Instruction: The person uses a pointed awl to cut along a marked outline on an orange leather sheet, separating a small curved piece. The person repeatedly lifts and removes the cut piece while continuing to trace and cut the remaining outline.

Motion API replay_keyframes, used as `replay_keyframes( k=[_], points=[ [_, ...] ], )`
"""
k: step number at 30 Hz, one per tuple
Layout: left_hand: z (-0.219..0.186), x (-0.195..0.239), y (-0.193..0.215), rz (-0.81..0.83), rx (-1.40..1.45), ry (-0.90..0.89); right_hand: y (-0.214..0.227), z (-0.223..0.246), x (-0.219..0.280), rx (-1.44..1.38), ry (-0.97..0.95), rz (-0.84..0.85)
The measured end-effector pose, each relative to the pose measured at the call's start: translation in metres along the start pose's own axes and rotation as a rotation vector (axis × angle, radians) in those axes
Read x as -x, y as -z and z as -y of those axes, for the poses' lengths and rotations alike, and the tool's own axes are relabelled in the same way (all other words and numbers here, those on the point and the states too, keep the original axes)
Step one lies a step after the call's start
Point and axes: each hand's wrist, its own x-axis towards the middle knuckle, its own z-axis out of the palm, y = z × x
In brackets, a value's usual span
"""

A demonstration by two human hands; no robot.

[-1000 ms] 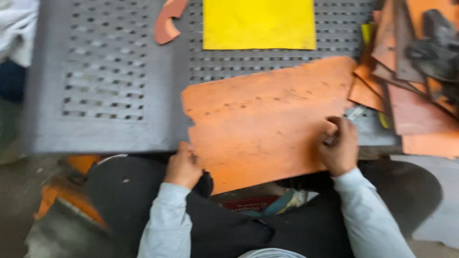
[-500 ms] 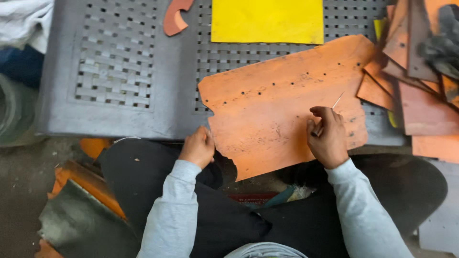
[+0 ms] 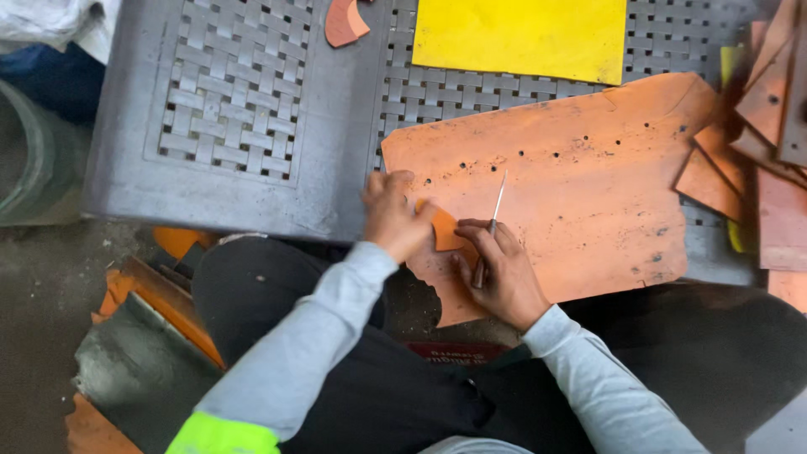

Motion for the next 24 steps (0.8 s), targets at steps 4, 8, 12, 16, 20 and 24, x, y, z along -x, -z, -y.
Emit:
replay_keyframes(
  k=[4, 8, 12, 16, 20, 24],
  points=[
    [0.049, -0.034, 0.032, 0.298, 0.168, 0.083, -0.009, -0.008, -0.007, 0.105, 0.08, -0.035],
    [0.057, -0.044, 0.049, 0.424, 0.139, 0.253, -0.019, -0.007, -0.009, 0.2, 0.103, -0.013],
    [0.041, -0.023, 0.052, 0.433, 0.231, 0.23, -0.027, -0.005, -0.003, 0.194, 0.035, 0.019],
    [0.025, -0.018, 0.046, 0.382, 0.325, 0.205, -0.035, -0.003, -0.008, 0.193, -0.004, 0.086],
    [0.019, -0.025, 0.046, 0.408, 0.342, 0.283, -0.036, -0.002, -0.016, 0.187, 0.051, 0.028],
    [0.015, -0.031, 0.049, 0.429, 0.382, 0.36, -0.03, -0.008, -0.027, 0.124, 0.125, 0.07]
  ],
)
